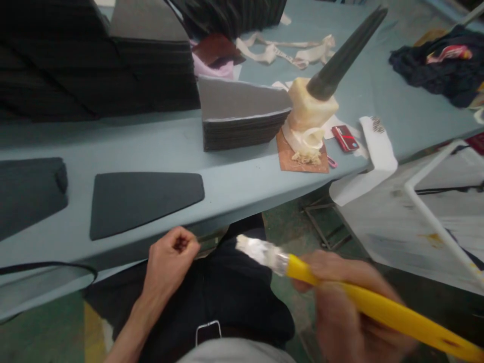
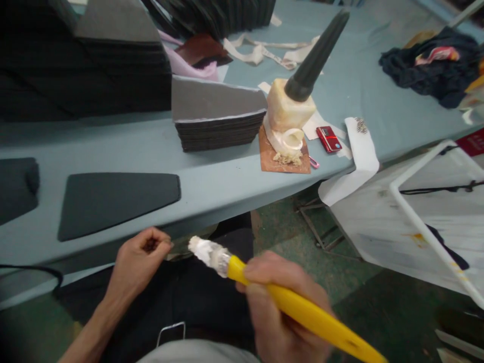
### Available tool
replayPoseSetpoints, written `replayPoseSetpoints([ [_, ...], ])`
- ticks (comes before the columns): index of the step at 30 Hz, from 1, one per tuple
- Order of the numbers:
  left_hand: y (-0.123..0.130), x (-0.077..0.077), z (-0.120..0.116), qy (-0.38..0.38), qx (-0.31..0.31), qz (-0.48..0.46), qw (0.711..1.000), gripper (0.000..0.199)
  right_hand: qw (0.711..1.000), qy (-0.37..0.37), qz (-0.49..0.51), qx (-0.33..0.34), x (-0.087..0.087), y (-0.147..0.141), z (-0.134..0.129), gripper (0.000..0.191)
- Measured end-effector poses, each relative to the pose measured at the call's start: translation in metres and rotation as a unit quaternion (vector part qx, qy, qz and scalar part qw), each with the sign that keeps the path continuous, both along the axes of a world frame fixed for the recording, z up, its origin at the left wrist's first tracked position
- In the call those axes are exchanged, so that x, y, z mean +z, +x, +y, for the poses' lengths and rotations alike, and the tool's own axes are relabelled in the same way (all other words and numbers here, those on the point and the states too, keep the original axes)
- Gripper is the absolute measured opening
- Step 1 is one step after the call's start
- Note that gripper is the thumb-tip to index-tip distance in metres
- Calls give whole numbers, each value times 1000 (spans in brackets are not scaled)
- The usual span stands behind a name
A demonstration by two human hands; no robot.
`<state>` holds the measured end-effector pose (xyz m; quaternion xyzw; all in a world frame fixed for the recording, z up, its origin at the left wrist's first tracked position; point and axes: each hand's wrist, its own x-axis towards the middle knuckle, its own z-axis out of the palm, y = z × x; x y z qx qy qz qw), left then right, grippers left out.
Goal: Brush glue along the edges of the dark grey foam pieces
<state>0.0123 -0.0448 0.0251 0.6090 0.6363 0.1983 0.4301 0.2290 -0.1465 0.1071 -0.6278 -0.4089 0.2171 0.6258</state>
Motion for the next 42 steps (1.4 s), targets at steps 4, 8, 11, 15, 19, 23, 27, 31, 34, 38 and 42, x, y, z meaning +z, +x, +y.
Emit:
replayPoseSetpoints([
  [4,-25,-5,-19,-28,-15,2,999,29,988,-38,145,-46,-7,4,1,18],
  [8,-19,8,-36,-54,-63,-64,995,34,944,-103,312,0,-44,-8,17,32],
  [11,-10,17,-36,-58,-71,-116,989,38,915,-121,384,15,-63,-23,23,36],
  [15,-11,25,-31,-35,-76,-136,987,46,905,-143,397,47,-65,-33,27,37],
  [19,-17,33,-26,11,-87,-130,988,48,910,-144,385,56,-62,-36,32,37],
  [23,-20,37,-20,19,-61,-113,992,34,903,-150,396,69,-60,-40,37,37],
  [27,-20,37,-19,-24,-22,-132,991,30,875,-167,446,88,-61,-42,40,37],
  [31,-20,37,-17,-47,3,-161,986,27,854,-187,475,100,-66,-42,41,35],
  [34,-21,38,-15,-63,-1,-182,981,31,855,-188,471,107,-68,-42,42,35],
  [38,-23,34,-16,-100,-8,-206,973,33,855,-188,470,114,-69,-42,44,35],
  [42,-26,24,-21,-132,1,-252,959,34,852,-191,471,124,-70,-42,46,37],
])
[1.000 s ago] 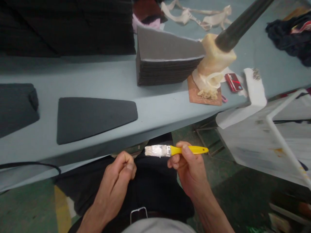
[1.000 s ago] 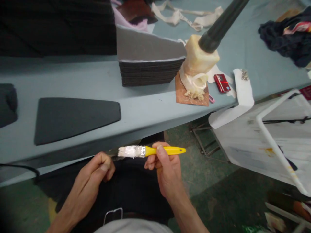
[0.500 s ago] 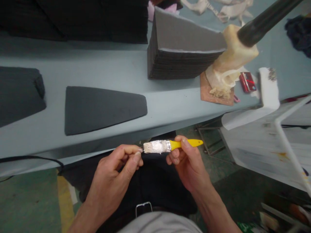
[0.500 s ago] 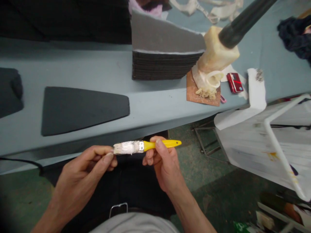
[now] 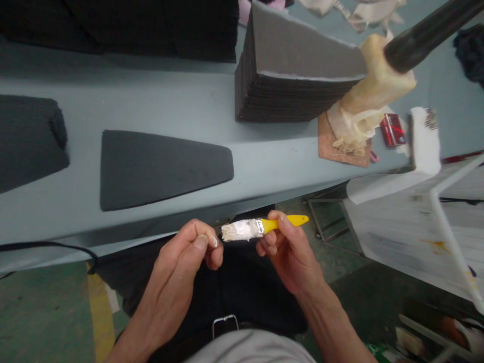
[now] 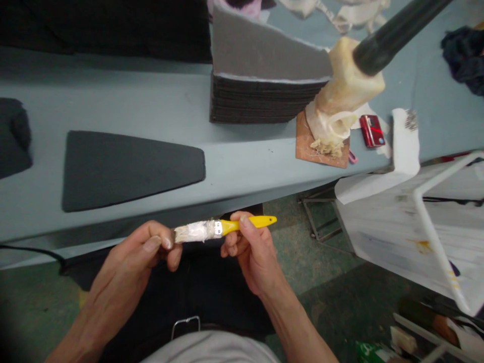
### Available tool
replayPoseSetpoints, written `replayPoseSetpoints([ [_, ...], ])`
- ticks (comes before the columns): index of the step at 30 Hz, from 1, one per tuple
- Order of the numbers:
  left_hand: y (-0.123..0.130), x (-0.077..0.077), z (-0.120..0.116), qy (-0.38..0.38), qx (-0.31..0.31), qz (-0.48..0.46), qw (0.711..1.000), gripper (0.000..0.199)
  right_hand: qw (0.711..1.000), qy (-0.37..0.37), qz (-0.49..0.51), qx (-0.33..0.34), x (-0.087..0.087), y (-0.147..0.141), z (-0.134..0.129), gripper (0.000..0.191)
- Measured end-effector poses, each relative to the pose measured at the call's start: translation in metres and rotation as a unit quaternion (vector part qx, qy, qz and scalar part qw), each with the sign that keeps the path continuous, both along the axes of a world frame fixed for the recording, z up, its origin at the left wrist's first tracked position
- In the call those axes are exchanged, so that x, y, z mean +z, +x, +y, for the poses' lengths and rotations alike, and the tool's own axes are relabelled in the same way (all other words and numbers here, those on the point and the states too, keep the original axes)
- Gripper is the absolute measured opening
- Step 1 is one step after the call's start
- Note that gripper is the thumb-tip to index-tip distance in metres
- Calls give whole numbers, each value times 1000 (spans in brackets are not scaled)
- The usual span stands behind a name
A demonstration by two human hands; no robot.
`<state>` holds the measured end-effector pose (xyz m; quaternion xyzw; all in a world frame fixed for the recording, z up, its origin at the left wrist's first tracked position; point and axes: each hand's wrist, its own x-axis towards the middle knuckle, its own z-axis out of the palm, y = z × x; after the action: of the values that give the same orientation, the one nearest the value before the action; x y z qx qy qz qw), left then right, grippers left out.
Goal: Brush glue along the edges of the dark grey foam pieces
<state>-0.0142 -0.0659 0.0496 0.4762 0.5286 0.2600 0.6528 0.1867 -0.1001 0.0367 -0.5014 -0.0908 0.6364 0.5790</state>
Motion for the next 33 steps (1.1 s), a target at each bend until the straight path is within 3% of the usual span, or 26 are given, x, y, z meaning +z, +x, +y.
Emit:
replayPoseSetpoints([
  [7,-1,10,6,94,-38,69,993,50,999,30,-15,12,-3,4,1,30],
  [15,2,9,4,135,50,106,984,9,979,128,-152,51,-1,22,3,20],
  [24,8,7,7,242,50,158,956,3,951,192,-231,76,14,19,1,9],
  [29,7,8,8,270,40,182,945,8,924,234,-288,95,19,18,-1,5],
  [33,7,12,9,274,32,194,942,13,884,269,-358,130,22,20,-2,8],
])
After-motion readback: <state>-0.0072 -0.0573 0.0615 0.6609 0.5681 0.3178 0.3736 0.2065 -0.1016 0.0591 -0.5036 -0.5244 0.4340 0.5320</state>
